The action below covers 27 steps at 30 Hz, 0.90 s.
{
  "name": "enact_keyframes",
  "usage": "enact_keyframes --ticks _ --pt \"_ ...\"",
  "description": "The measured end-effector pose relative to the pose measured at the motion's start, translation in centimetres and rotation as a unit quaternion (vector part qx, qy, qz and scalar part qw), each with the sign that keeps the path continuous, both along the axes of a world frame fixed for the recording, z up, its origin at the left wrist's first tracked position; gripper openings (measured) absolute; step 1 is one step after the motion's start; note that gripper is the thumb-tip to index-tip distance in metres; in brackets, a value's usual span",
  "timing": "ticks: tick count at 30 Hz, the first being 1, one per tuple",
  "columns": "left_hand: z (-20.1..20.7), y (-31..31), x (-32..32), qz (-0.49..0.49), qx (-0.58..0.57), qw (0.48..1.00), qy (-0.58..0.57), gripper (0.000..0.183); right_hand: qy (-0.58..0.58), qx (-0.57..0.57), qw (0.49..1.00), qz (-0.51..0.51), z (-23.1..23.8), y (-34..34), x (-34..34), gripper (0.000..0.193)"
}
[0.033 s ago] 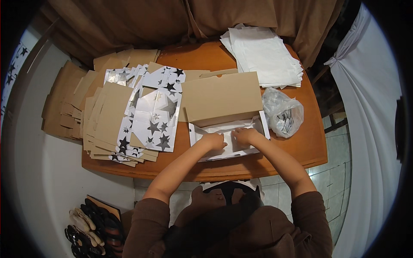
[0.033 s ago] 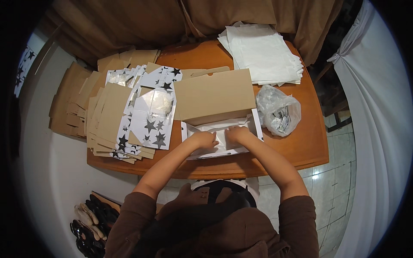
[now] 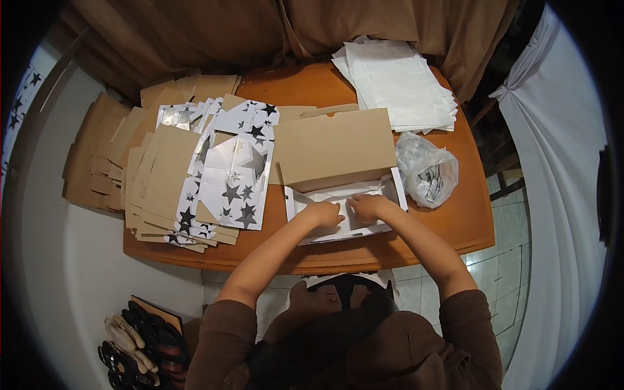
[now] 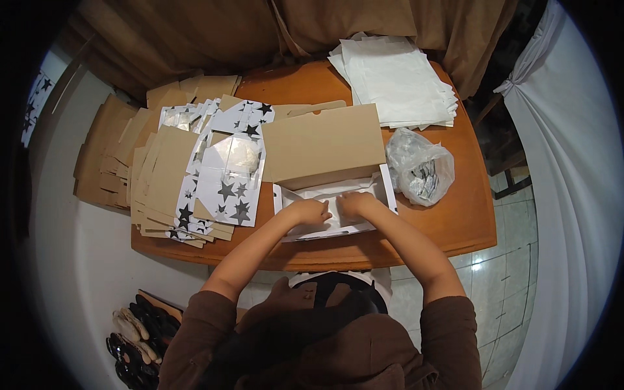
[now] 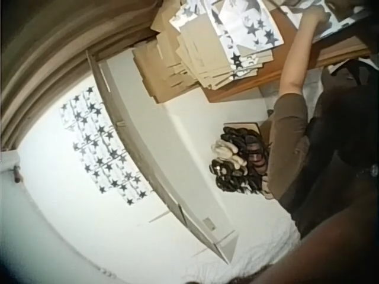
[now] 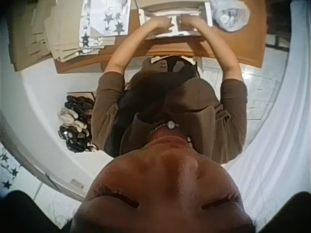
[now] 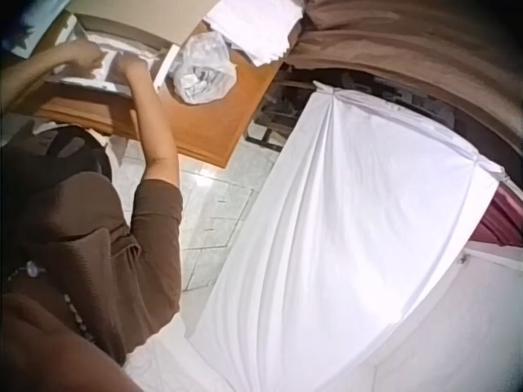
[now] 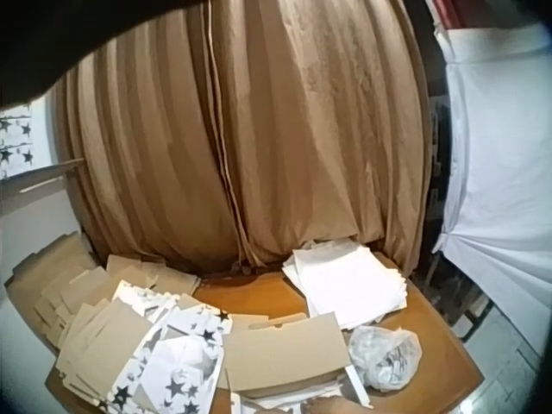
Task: Assembling cardboard shoe boxes and organizing them on a shelf.
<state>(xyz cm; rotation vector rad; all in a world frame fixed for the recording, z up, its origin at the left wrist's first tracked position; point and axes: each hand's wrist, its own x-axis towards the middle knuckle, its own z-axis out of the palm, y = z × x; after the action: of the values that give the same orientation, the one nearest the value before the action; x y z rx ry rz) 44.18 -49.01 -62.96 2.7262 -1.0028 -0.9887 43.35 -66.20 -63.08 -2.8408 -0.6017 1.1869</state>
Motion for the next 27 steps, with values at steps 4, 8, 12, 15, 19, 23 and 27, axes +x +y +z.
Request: enact_keyframes --ticks 4,8,12,15,19,23,27 --pt "1.3 -1.2 0.7 0.003 -0.077 0.996 0.034 0.043 -0.031 0.115 0.993 -0.022 -0.3 -0.6 0.1 0.041" --pt "2.9 -2.6 0.2 0.085 -0.172 0.98 -0.057 0.034 -0.192 0.179 0.963 -0.068 2.6 -1.8 -0.8 0.024" --pt "4.7 -5.0 -0.9 0.118 -0.286 0.942 -0.129 0.027 -0.354 0.322 0.872 -0.103 4.3 -4.7 -2.3 0.013" --pt "5.7 -7.1 -1.7 0.142 -0.353 0.91 -0.164 0.022 -0.356 0.404 0.826 -0.168 5.9 -7.2 -3.6 0.011" --pt "6.2 -11.2 -2.8 0.135 -0.417 0.88 -0.184 0.019 -0.372 0.426 0.795 -0.222 5.1 -12.9 -4.3 0.012" --pt "5.5 -16.4 -3.0 0.108 -0.392 0.881 -0.241 0.018 -0.338 0.358 0.827 -0.271 3.4 -18.3 -3.8 0.013" --pt "3.2 -21.1 -2.2 0.069 -0.272 0.907 -0.314 0.016 -0.36 0.306 0.863 -0.177 0.2 -21.2 -2.2 0.02"
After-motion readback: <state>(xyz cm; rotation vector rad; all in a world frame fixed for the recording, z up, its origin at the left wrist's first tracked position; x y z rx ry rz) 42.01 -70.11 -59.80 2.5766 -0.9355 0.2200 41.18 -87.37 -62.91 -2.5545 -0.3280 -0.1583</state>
